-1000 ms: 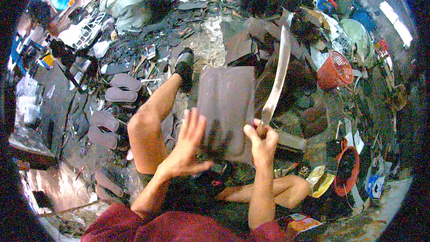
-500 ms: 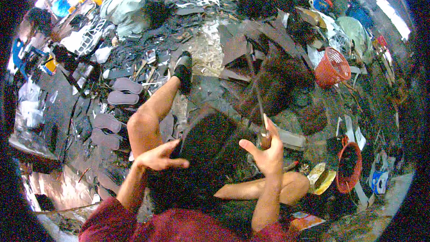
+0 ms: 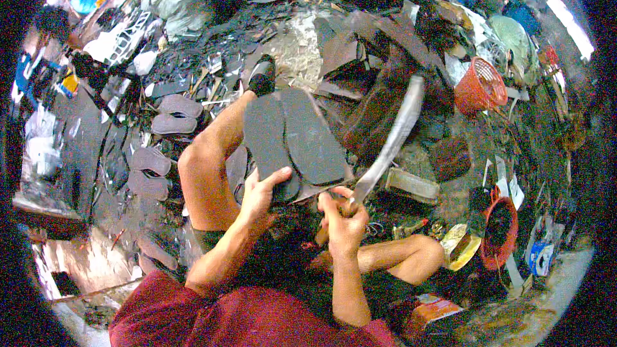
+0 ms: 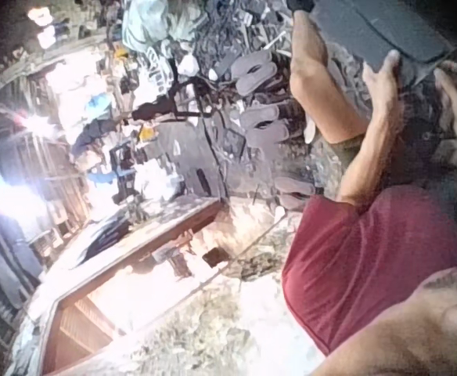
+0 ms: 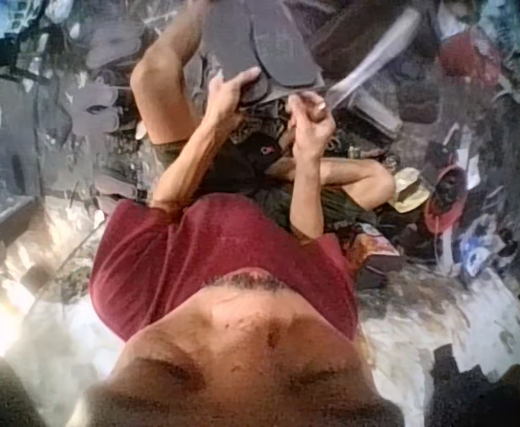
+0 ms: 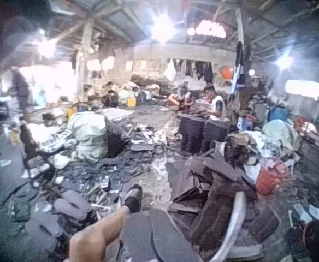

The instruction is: The person sits on the floor and uses a large knife to cut and trim dark rubber shoe soles. They repeatedly pick up soles, slice off edges, and place trimmed pieces aside in a pile.

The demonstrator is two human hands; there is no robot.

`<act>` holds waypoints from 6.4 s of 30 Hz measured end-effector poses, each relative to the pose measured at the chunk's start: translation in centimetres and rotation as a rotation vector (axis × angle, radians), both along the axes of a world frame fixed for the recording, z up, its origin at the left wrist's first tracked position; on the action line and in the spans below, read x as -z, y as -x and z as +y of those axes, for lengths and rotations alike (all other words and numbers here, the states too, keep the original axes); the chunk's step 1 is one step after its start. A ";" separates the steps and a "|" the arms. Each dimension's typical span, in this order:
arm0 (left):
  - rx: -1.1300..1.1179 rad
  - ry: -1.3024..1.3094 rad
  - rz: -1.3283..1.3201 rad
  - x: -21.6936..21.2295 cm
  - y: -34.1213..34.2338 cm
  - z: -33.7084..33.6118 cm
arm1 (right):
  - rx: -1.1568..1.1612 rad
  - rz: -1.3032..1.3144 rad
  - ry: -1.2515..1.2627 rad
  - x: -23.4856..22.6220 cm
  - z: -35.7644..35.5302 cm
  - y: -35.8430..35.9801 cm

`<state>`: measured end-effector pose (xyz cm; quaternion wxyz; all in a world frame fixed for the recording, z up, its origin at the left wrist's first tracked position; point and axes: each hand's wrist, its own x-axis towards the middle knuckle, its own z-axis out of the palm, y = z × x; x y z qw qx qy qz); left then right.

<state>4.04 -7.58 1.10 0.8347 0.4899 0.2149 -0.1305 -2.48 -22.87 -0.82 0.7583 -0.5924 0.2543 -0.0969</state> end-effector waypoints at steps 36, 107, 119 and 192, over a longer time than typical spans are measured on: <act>-0.203 -0.103 -0.104 -1.7 1.5 5.0 | -0.449 -0.322 1.044 9.3 8.4 -2.1; 0.722 -0.261 0.120 -3.0 5.2 12.0 | -1.437 -0.235 0.924 -7.7 2.8 -7.8; -0.184 0.228 -0.198 -4.6 4.6 3.4 | -0.545 -0.170 0.536 -7.5 1.1 3.1; 0.410 0.554 -0.304 1.0 6.2 9.8 | -0.794 0.147 0.330 -9.3 -1.7 -0.7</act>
